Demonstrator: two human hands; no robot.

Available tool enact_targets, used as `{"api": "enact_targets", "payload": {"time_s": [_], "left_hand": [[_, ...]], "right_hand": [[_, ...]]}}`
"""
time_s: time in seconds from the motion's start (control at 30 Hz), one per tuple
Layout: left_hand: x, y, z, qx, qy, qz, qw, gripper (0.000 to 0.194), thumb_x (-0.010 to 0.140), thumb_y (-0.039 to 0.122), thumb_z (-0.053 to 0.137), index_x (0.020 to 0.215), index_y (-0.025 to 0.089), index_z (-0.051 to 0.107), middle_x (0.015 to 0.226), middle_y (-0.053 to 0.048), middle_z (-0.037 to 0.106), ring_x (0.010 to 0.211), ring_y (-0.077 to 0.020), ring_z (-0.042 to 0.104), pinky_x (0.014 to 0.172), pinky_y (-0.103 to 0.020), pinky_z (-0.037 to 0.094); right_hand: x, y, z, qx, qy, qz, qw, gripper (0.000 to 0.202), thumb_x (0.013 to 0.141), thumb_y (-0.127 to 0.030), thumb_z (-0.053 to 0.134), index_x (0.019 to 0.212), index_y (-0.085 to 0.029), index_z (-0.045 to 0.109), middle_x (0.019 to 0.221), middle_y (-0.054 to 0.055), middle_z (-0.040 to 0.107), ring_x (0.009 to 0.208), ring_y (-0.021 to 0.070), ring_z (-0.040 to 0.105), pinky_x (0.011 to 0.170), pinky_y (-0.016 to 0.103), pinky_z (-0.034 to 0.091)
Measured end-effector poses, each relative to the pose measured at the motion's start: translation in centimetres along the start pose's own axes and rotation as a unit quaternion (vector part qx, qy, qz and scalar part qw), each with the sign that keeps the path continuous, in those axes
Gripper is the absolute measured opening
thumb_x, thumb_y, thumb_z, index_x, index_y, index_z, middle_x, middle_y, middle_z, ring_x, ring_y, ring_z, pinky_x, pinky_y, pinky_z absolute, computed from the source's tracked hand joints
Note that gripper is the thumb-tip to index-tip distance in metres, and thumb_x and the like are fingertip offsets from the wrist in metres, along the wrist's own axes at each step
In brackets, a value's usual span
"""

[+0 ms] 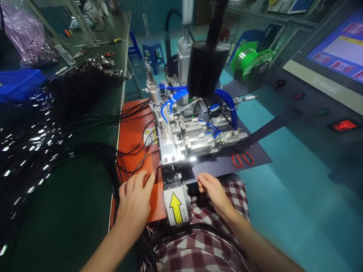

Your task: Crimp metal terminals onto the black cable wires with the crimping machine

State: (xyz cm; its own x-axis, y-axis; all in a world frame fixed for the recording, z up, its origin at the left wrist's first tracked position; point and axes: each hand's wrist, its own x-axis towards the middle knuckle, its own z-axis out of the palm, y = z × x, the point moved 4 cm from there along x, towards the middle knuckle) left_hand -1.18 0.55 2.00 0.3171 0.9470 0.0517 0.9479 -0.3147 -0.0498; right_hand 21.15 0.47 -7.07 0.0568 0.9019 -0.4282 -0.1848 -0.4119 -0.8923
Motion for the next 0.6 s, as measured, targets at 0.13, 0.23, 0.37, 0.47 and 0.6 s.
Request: {"api": "enact_targets", "payload": {"time_s": [0.13, 0.23, 0.37, 0.47, 0.6], "left_hand": [[2.2, -1.1, -0.2, -0.009, -0.02, -0.007, 1.0, 0.056, 0.08, -0.001, 0.033, 0.127, 0.019, 0.054, 0.109, -0.014, 0.055, 0.094, -0.0284, 0.049, 0.076, -0.042, 0.043], [2.4, -1.4, 0.0, -0.04, -0.014, -0.001, 0.999, 0.054, 0.081, 0.001, 0.032, 0.128, 0.019, 0.053, 0.107, -0.013, 0.054, 0.091, -0.0258, 0.048, 0.076, -0.04, 0.042], [1.7, -1.8, -0.8, -0.085, 0.002, 0.003, 0.996, 0.048, 0.086, 0.007, 0.034, 0.129, 0.021, 0.05, 0.104, -0.01, 0.055, 0.091, -0.0241, 0.049, 0.077, -0.038, 0.041], [0.6, -2.5, -2.5, -0.164, 0.004, 0.039, 0.986, 0.036, 0.091, 0.014, 0.036, 0.12, 0.023, 0.054, 0.106, -0.007, 0.057, 0.095, -0.0216, 0.051, 0.081, -0.035, 0.04], [-1.8, -2.6, -4.2, -0.191, -0.093, 0.208, 0.955, 0.03, 0.091, 0.012, 0.036, 0.101, 0.025, 0.061, 0.105, -0.004, 0.061, 0.097, -0.0187, 0.053, 0.084, -0.032, 0.04]], "right_hand": [[-0.2, -0.1, 0.1, -0.001, -0.003, -0.001, 1.0, 0.033, 0.076, -0.05, 0.063, 0.068, -0.018, 0.056, 0.057, -0.004, 0.047, 0.052, 0.0122, 0.042, 0.055, 0.027, 0.032], [-0.4, -0.2, 0.2, -0.002, -0.004, -0.002, 1.0, 0.034, 0.076, -0.05, 0.062, 0.067, -0.018, 0.056, 0.056, -0.004, 0.047, 0.051, 0.0125, 0.041, 0.055, 0.028, 0.031], [-0.7, -0.3, -0.1, -0.005, -0.004, -0.006, 1.0, 0.033, 0.076, -0.049, 0.063, 0.065, -0.019, 0.055, 0.055, -0.003, 0.046, 0.052, 0.013, 0.041, 0.055, 0.028, 0.031], [-1.5, -0.7, -1.0, -0.008, 0.006, -0.001, 1.0, 0.032, 0.077, -0.048, 0.062, 0.066, -0.019, 0.054, 0.058, -0.003, 0.046, 0.053, 0.0128, 0.04, 0.054, 0.028, 0.03], [-2.8, -1.6, -2.1, -0.019, 0.025, -0.002, 1.0, 0.03, 0.081, -0.047, 0.059, 0.071, -0.019, 0.054, 0.063, -0.003, 0.046, 0.056, 0.0121, 0.041, 0.054, 0.026, 0.032]]}}
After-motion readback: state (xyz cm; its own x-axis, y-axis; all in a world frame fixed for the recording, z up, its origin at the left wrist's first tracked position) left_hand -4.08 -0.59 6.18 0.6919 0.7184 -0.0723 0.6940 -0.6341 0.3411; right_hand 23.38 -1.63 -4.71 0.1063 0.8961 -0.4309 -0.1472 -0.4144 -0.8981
